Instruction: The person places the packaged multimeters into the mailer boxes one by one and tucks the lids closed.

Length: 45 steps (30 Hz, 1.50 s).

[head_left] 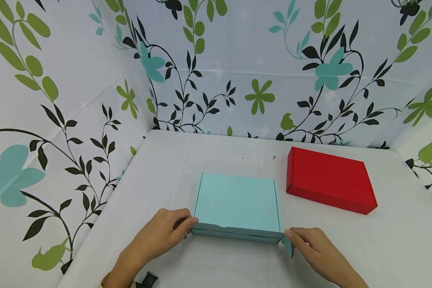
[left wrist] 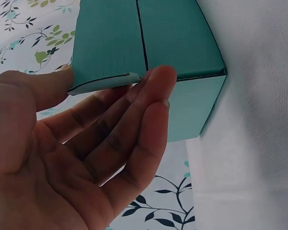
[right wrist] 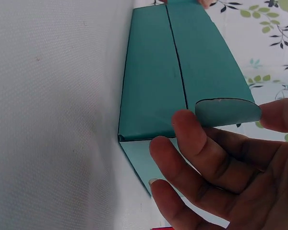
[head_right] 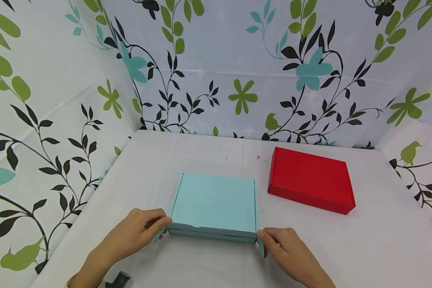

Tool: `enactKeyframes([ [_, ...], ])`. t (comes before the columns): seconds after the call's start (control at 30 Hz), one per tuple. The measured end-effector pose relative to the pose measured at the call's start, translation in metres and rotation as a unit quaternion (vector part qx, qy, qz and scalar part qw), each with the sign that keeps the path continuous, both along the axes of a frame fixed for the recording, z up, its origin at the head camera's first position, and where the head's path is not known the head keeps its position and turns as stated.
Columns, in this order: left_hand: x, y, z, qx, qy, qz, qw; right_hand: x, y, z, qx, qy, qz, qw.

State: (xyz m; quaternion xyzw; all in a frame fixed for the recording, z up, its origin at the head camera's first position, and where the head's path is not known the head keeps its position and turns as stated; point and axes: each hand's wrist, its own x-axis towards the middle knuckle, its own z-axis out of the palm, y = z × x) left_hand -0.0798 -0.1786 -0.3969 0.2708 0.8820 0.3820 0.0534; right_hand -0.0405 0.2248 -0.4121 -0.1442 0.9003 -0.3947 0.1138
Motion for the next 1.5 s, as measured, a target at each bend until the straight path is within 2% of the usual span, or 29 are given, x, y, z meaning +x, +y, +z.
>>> enactKeyframes([
  [0.13,0.002,-0.002,0.003,-0.003,-0.031,-0.007,0.9995,0.001,0.002,0.001,0.0,-0.01,0.013,1.0],
  [0.3,0.005,-0.008,0.007,-0.006,-0.094,-0.024,0.9953,0.005,0.008,0.003,0.006,-0.056,0.043,0.997],
  [0.47,0.008,-0.007,0.007,-0.017,-0.125,-0.015,0.9919,0.007,0.008,0.001,0.014,-0.073,0.039,0.996],
  [0.73,0.011,-0.005,0.005,-0.031,-0.119,0.011,0.9923,0.011,0.006,-0.005,0.014,-0.083,-0.003,0.996],
  [0.93,0.009,-0.005,0.003,-0.042,-0.111,0.018,0.9927,0.013,0.004,-0.006,0.009,-0.086,-0.026,0.996],
  [1.3,0.009,-0.005,0.001,-0.047,-0.1,0.018,0.9937,0.015,0.003,-0.009,-0.009,-0.09,-0.037,0.995],
  [1.5,0.01,-0.004,0.001,-0.049,-0.111,0.026,0.9923,0.016,0.002,-0.011,-0.009,-0.081,-0.035,0.996],
])
